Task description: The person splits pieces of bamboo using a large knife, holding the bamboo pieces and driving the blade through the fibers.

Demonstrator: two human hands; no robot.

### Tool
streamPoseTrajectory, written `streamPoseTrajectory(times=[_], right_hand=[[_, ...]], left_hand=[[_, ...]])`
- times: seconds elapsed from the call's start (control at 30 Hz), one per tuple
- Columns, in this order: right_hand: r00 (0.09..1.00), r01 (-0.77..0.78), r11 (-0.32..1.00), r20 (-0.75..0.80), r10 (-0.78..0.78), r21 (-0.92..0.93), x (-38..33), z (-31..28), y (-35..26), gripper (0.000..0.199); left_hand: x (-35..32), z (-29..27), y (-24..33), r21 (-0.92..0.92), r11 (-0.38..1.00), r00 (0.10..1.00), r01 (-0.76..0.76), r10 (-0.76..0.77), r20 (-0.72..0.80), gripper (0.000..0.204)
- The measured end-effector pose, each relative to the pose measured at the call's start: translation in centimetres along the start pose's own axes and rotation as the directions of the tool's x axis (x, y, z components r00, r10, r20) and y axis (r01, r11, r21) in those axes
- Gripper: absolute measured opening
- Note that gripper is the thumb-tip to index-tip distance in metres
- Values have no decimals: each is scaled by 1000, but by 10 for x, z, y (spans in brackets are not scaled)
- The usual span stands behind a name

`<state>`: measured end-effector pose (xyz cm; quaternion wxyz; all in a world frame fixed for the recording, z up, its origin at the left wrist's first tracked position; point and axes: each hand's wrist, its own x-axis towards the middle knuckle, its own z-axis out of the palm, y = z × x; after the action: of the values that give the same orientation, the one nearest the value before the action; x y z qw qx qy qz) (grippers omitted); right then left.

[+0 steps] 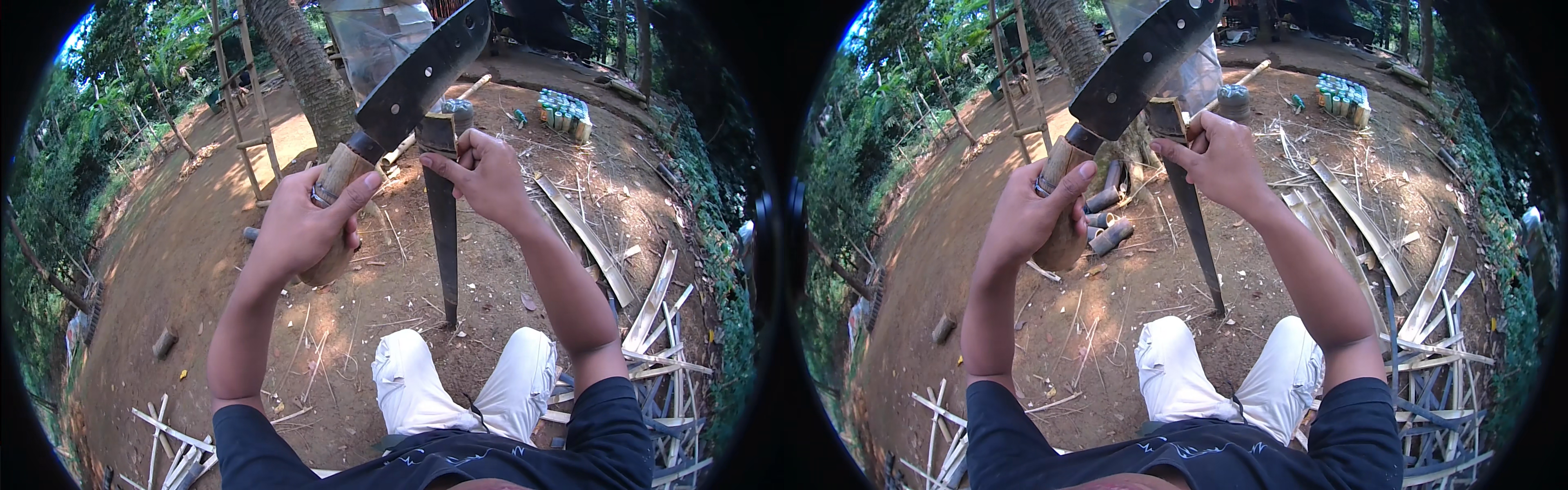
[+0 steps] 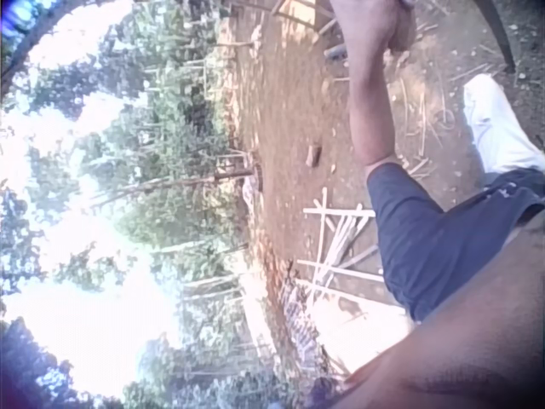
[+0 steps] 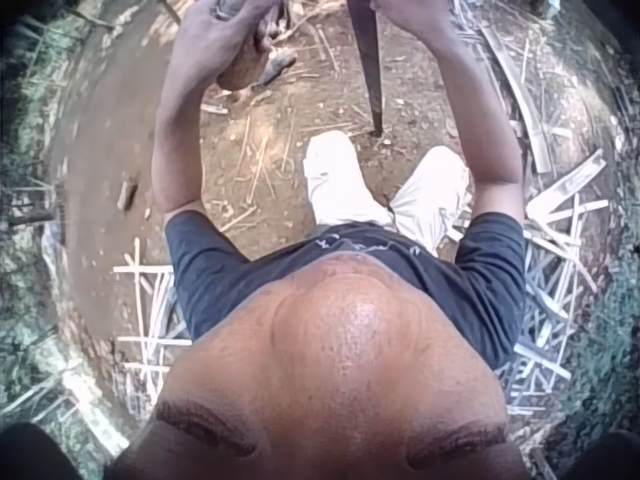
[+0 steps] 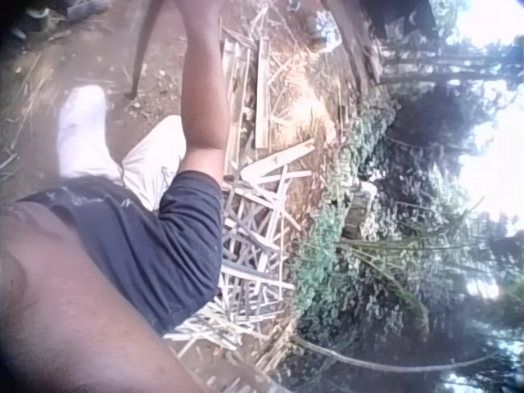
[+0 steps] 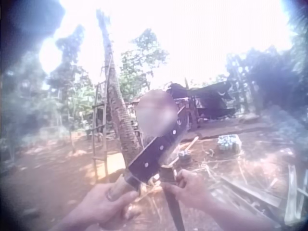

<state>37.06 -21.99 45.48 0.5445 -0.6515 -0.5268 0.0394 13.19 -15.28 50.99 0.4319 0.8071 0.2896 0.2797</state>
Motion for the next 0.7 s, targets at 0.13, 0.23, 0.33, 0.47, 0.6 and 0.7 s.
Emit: streamPoseTrajectory(times=[0.13, 0.23, 0.33, 0.47, 0.6, 0.7], right_hand=[[1000, 5, 1000, -5, -5, -8, -1, -1, -2, 47], [1000, 7, 1000, 1, -7, 1, 0, 1, -2, 46], [1000, 15, 1000, -6, -15, 8, 1, 1, 1, 46], [1000, 4, 1000, -1, -4, 20, 1, 2, 2, 46], [1000, 16, 1000, -1, -16, 23, 0, 2, 2, 46], [1000, 29, 1000, -4, -29, 5, -1, 0, 2, 46]], left_hand=[[1, 1, -1, -21, 1000, 1000, 6, -6, 4, 43], [0, 0, -1, -31, 1000, 1000, -7, 6, -3, 43], [0, 0, 1, -16, 1000, 1000, -1, 1, 9, 43], [-1, 1, 2, -2, 1000, 1000, 0, 0, -3, 43], [-3, 1, 3, -21, 1000, 1000, 1, -1, 7, 44], [-1, 0, 2, -31, 999, 1000, 14, -14, 22, 40]])
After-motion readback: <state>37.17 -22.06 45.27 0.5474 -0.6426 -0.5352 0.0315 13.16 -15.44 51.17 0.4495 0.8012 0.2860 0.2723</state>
